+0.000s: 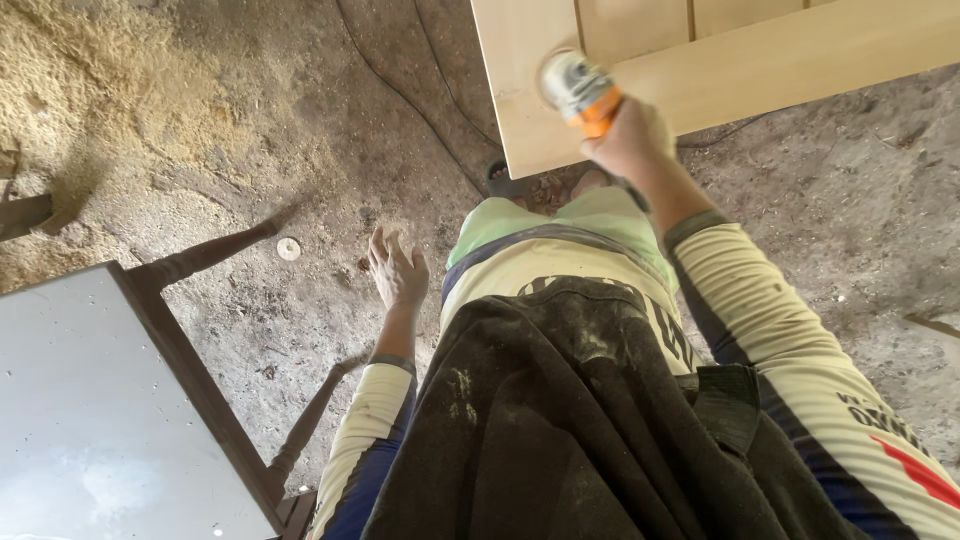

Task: The person sands a wooden door frame using a power sander, moving the tool along the inner edges and flat surfaces while steadying the wood with their other hand.

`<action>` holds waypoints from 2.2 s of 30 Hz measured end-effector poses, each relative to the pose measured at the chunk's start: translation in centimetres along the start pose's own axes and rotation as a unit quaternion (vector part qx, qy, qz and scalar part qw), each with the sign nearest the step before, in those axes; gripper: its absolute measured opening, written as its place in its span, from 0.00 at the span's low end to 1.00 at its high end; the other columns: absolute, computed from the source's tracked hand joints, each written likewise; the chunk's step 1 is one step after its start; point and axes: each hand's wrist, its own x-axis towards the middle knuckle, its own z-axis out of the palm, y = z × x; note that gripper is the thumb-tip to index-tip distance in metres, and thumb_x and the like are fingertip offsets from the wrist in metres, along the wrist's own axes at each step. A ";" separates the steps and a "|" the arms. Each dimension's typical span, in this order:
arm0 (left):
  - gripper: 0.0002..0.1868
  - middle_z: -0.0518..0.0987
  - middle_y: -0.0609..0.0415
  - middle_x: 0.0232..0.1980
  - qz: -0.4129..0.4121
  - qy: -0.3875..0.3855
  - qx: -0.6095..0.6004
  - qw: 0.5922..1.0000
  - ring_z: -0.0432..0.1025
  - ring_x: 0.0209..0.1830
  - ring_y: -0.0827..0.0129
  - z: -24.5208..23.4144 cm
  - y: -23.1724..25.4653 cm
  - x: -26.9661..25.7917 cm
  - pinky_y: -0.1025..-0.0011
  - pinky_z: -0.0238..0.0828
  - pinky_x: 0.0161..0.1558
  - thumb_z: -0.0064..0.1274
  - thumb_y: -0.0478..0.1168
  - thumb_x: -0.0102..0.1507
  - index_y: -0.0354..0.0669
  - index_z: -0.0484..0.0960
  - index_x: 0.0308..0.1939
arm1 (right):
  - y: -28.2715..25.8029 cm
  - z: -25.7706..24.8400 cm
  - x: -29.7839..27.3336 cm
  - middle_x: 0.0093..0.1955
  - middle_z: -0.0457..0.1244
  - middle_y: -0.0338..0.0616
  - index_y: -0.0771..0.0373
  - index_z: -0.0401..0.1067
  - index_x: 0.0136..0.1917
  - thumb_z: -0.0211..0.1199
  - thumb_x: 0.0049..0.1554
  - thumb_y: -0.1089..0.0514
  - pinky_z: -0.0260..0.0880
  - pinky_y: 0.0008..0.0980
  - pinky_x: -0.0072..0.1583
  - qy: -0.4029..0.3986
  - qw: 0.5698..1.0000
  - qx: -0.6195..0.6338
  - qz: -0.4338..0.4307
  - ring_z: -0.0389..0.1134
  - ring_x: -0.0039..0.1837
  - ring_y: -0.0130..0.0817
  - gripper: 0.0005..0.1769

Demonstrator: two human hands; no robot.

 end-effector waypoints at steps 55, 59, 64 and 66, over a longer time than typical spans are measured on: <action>0.43 0.34 0.41 0.86 0.169 -0.030 0.149 0.974 0.30 0.85 0.41 5.1 33.0 5.6 0.43 0.25 0.81 0.28 0.67 0.74 0.49 0.38 0.84 | 32.4 -16.8 1.7 0.50 0.70 0.46 0.64 0.72 0.57 0.75 0.45 0.54 0.78 0.37 0.50 0.122 0.936 0.169 0.285 0.74 0.46 0.35 0.28; 0.42 0.31 0.44 0.87 0.105 -0.025 0.142 0.984 0.27 0.86 0.42 1.7 27.4 6.1 0.41 0.21 0.81 0.19 0.66 0.74 0.48 0.37 0.85 | 23.8 -11.6 -1.1 0.50 0.72 0.50 0.61 0.75 0.57 0.75 0.47 0.48 0.77 0.42 0.54 0.090 0.966 0.109 0.217 0.75 0.49 0.42 0.27; 0.39 0.30 0.46 0.87 0.048 -0.018 0.148 0.988 0.24 0.86 0.41 -1.1 22.4 7.0 0.38 0.19 0.80 0.13 0.64 0.74 0.50 0.37 0.86 | 13.9 -6.1 -2.8 0.47 0.70 0.46 0.57 0.68 0.60 0.75 0.46 0.47 0.76 0.41 0.51 0.005 0.988 0.021 0.153 0.74 0.49 0.41 0.32; 0.40 0.29 0.44 0.86 0.031 -0.007 0.149 0.988 0.24 0.85 0.40 -1.7 21.0 7.7 0.38 0.19 0.79 0.12 0.65 0.74 0.49 0.37 0.85 | 10.6 -4.6 -3.4 0.46 0.70 0.43 0.58 0.65 0.62 0.70 0.51 0.46 0.80 0.40 0.47 -0.092 0.988 0.005 0.120 0.76 0.46 0.40 0.31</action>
